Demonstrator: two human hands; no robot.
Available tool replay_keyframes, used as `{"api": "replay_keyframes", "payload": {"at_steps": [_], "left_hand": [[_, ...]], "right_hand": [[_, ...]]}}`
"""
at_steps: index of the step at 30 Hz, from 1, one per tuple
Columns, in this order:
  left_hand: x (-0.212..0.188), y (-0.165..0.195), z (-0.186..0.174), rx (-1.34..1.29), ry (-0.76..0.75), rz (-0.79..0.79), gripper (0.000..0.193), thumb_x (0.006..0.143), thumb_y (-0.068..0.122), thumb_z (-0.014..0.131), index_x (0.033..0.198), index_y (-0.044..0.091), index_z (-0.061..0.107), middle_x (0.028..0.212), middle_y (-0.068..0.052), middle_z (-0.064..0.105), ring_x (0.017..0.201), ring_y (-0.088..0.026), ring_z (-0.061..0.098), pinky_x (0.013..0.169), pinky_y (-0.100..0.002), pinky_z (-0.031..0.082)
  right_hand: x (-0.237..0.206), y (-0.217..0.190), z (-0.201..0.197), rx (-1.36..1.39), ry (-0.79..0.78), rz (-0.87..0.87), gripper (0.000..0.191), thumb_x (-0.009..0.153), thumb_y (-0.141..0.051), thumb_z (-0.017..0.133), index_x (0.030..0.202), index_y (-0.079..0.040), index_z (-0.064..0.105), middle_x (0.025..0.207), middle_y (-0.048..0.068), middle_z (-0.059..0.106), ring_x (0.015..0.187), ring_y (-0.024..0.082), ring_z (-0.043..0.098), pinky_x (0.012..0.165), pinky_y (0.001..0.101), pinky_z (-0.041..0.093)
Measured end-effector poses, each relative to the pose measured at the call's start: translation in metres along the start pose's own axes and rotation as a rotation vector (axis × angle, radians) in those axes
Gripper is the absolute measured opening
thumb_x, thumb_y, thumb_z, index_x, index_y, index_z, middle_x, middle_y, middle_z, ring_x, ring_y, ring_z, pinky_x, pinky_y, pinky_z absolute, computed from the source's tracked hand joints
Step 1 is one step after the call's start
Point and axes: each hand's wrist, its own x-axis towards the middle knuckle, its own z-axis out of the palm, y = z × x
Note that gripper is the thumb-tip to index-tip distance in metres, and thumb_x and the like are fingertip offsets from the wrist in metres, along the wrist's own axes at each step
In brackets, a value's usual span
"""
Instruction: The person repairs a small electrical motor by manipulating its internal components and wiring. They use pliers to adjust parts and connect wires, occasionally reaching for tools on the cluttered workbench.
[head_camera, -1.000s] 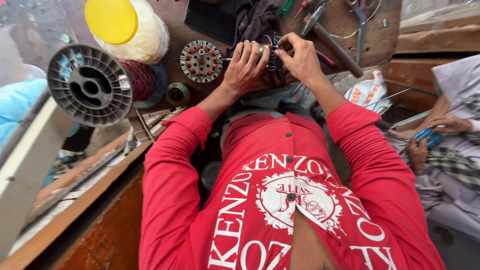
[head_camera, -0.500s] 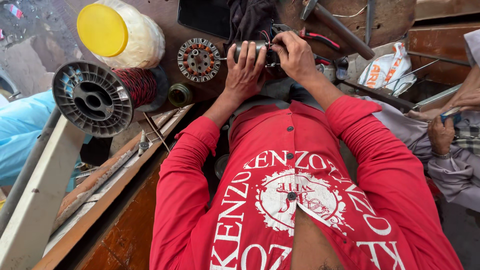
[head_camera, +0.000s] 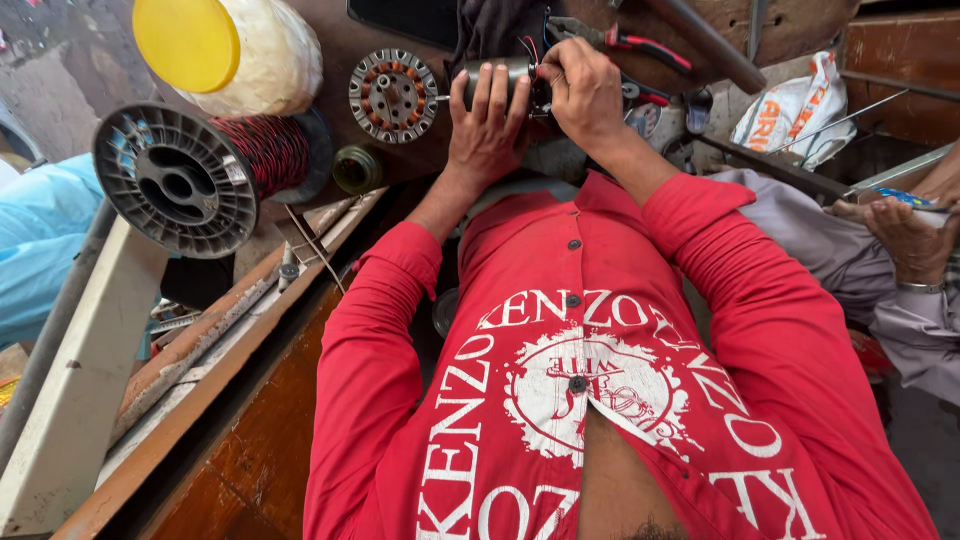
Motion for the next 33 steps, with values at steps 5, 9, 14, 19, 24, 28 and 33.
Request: {"api": "replay_keyframes", "payload": {"at_steps": [5,9,14,19,24,28,33], "left_hand": [[-0.001,0.002,0.001,0.013,0.047,0.028,0.077,0.095,0.041,0.074,0.156,0.008,0.039,0.151,-0.023,0.041,0.144,-0.038,0.037,0.117,-0.066,0.027],[-0.005,0.006,0.004,0.054,0.048,0.018,0.075,0.096,0.039,0.074,0.156,0.009,0.039,0.152,-0.021,0.041,0.145,-0.037,0.037,0.119,-0.065,0.027],[-0.002,0.009,0.006,0.035,0.046,0.006,0.074,0.096,0.042,0.073,0.155,0.010,0.040,0.150,-0.020,0.042,0.144,-0.036,0.038,0.119,-0.065,0.028],[0.002,0.009,0.006,0.026,0.080,0.012,0.074,0.096,0.045,0.072,0.154,0.011,0.040,0.149,-0.018,0.043,0.143,-0.035,0.039,0.119,-0.064,0.028],[-0.001,0.012,0.009,0.046,0.085,0.010,0.072,0.098,0.043,0.072,0.154,0.010,0.039,0.149,-0.020,0.043,0.143,-0.036,0.040,0.120,-0.064,0.027],[-0.003,0.011,0.011,0.065,0.062,0.010,0.072,0.096,0.038,0.072,0.154,0.011,0.039,0.149,-0.019,0.044,0.143,-0.035,0.041,0.120,-0.063,0.028],[-0.005,0.010,0.011,0.025,0.045,0.009,0.076,0.094,0.039,0.073,0.154,0.009,0.039,0.149,-0.021,0.043,0.143,-0.036,0.040,0.120,-0.064,0.026]], "right_hand": [[-0.003,0.000,-0.005,-0.003,-0.031,-0.018,0.012,0.100,-0.010,0.074,0.099,-0.003,0.065,0.092,0.013,0.069,0.079,0.033,0.069,0.069,0.0425,0.053],[-0.009,-0.001,-0.007,0.105,-0.034,-0.034,0.013,0.100,-0.009,0.072,0.103,0.000,0.064,0.098,0.015,0.067,0.084,0.034,0.069,0.072,0.0416,0.054],[-0.008,0.001,-0.007,0.006,-0.024,0.008,0.009,0.099,-0.007,0.074,0.099,-0.003,0.066,0.095,0.012,0.069,0.083,0.033,0.069,0.071,0.0422,0.054],[-0.010,0.002,-0.016,0.073,-0.032,-0.039,0.008,0.099,-0.007,0.072,0.100,-0.001,0.067,0.097,0.014,0.068,0.085,0.034,0.069,0.071,0.0412,0.055],[-0.011,-0.001,-0.014,-0.001,0.002,0.024,0.014,0.099,-0.010,0.076,0.092,-0.002,0.067,0.088,0.013,0.068,0.078,0.033,0.068,0.067,0.0423,0.053],[-0.011,0.001,-0.014,0.026,-0.039,-0.007,0.014,0.099,-0.010,0.075,0.095,-0.001,0.065,0.091,0.013,0.068,0.079,0.034,0.068,0.067,0.0423,0.052],[-0.012,0.001,-0.013,0.046,0.034,0.010,0.012,0.100,-0.009,0.070,0.095,0.000,0.063,0.092,0.013,0.068,0.081,0.034,0.069,0.069,0.0426,0.053]]}}
